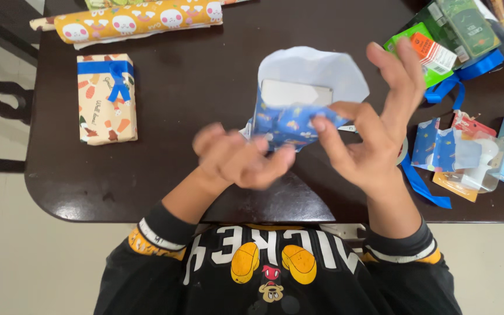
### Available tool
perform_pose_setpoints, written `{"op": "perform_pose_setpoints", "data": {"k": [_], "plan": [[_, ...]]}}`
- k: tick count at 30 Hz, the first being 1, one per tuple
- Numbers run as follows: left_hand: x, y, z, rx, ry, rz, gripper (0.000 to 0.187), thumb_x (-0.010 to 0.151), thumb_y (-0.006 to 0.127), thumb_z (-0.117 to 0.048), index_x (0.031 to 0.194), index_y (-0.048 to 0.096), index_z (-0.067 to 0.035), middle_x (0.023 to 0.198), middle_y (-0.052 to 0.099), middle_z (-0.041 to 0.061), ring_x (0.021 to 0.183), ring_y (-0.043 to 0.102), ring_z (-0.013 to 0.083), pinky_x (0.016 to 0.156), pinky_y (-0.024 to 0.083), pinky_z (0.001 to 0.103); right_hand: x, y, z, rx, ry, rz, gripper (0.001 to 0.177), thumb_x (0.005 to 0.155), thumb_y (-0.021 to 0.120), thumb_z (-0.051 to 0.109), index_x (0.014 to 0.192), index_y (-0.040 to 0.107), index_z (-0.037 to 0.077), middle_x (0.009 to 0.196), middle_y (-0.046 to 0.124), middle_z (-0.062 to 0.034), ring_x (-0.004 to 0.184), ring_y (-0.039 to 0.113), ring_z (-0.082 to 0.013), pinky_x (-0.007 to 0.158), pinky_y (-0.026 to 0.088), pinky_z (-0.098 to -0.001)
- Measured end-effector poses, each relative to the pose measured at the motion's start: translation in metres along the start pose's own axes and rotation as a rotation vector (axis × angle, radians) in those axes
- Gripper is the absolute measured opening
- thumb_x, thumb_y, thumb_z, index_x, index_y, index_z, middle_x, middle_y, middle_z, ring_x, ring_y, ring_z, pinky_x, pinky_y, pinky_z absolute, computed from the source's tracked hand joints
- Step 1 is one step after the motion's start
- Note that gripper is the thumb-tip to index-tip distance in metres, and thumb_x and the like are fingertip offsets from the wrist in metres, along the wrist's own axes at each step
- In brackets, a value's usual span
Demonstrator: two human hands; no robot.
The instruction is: The person wraps a cylindrical object in blue patterned wrapping paper. They fold the paper around the object, secure the seam with clear tape, fold and tape the ends, and trim excess tape with scissors. The wrapped gift remains on the table at the end.
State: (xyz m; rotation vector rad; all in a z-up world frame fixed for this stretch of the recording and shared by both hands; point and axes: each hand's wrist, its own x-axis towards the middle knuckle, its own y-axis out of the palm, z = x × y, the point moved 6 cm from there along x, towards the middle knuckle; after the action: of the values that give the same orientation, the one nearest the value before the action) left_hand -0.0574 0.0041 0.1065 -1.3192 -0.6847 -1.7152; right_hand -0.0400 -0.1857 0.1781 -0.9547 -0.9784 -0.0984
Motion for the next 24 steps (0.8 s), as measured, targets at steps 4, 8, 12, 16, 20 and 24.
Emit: {"op": "perform_pose_setpoints", "data": {"k": [4, 8, 12, 16, 20, 24], "plan": [[-0.015, 0.015, -0.028, -0.186, 0.063, 0.114, 0.039, 0.103, 0.058, -0.017, 0.141, 0.060, -0.023, 0.150, 0.054, 0.006, 0.143, 0.046, 0.0283, 0.122, 0.034, 0.047, -0.001, 0.018, -0.016, 0.310, 0.136, -0.023, 0.034, 0.105, 0.082, 0.014, 0.129, 0.058, 0.010, 0.153, 0.046, -0.0172, 0.141, 0.048, -0.0296, 0.122, 0.039, -0.0397], [-0.023, 0.039, -0.034, -0.130, -0.001, 0.383, 0.047, 0.105, 0.046, -0.019, 0.149, 0.061, -0.012, 0.152, 0.057, 0.007, 0.143, 0.049, 0.0250, 0.124, 0.024, 0.049, -0.009, 0.036, -0.038, 0.673, 0.262, -0.140, 0.071, 0.106, 0.077, 0.019, 0.159, 0.029, 0.011, 0.158, 0.038, -0.0138, 0.139, 0.048, -0.0209, 0.121, 0.040, -0.0351], [-0.019, 0.046, -0.036, -0.097, -0.055, 0.474, 0.051, 0.108, 0.039, -0.028, 0.153, 0.058, -0.009, 0.154, 0.055, 0.010, 0.143, 0.048, 0.0277, 0.124, 0.017, 0.052, -0.019, 0.054, -0.057, 0.962, 0.437, -0.137, 0.084, 0.104, 0.073, 0.023, 0.164, 0.017, 0.006, 0.157, 0.041, -0.0154, 0.143, 0.044, -0.0207, 0.124, 0.035, -0.0358], [-0.016, 0.047, -0.038, -0.108, -0.044, 0.489, 0.052, 0.110, 0.041, -0.032, 0.151, 0.058, -0.005, 0.151, 0.055, 0.014, 0.140, 0.049, 0.0318, 0.124, 0.024, 0.051, -0.030, 0.061, -0.056, 0.951, 0.438, -0.136, 0.083, 0.102, 0.075, 0.017, 0.162, 0.020, 0.003, 0.157, 0.039, -0.0131, 0.141, 0.044, -0.0196, 0.123, 0.036, -0.0352], [-0.011, 0.049, -0.037, -0.215, -0.044, 0.553, 0.048, 0.111, 0.048, -0.034, 0.144, 0.060, 0.000, 0.150, 0.057, 0.021, 0.139, 0.052, 0.0367, 0.123, 0.031, 0.048, -0.038, 0.063, -0.053, 0.919, 0.465, -0.156, 0.079, 0.102, 0.074, 0.009, 0.160, 0.021, 0.003, 0.155, 0.042, -0.0132, 0.138, 0.046, -0.0194, 0.120, 0.038, -0.0335], [0.001, 0.052, -0.033, -0.244, -0.079, 0.597, 0.046, 0.110, 0.053, -0.038, 0.139, 0.058, -0.003, 0.150, 0.054, 0.028, 0.140, 0.051, 0.0425, 0.122, 0.032, 0.050, -0.034, 0.061, -0.048, 0.904, 0.428, -0.154, 0.073, 0.106, 0.070, 0.003, 0.162, 0.023, 0.006, 0.140, 0.052, -0.0117, 0.128, 0.053, -0.0174, 0.113, 0.043, -0.0304]]}}
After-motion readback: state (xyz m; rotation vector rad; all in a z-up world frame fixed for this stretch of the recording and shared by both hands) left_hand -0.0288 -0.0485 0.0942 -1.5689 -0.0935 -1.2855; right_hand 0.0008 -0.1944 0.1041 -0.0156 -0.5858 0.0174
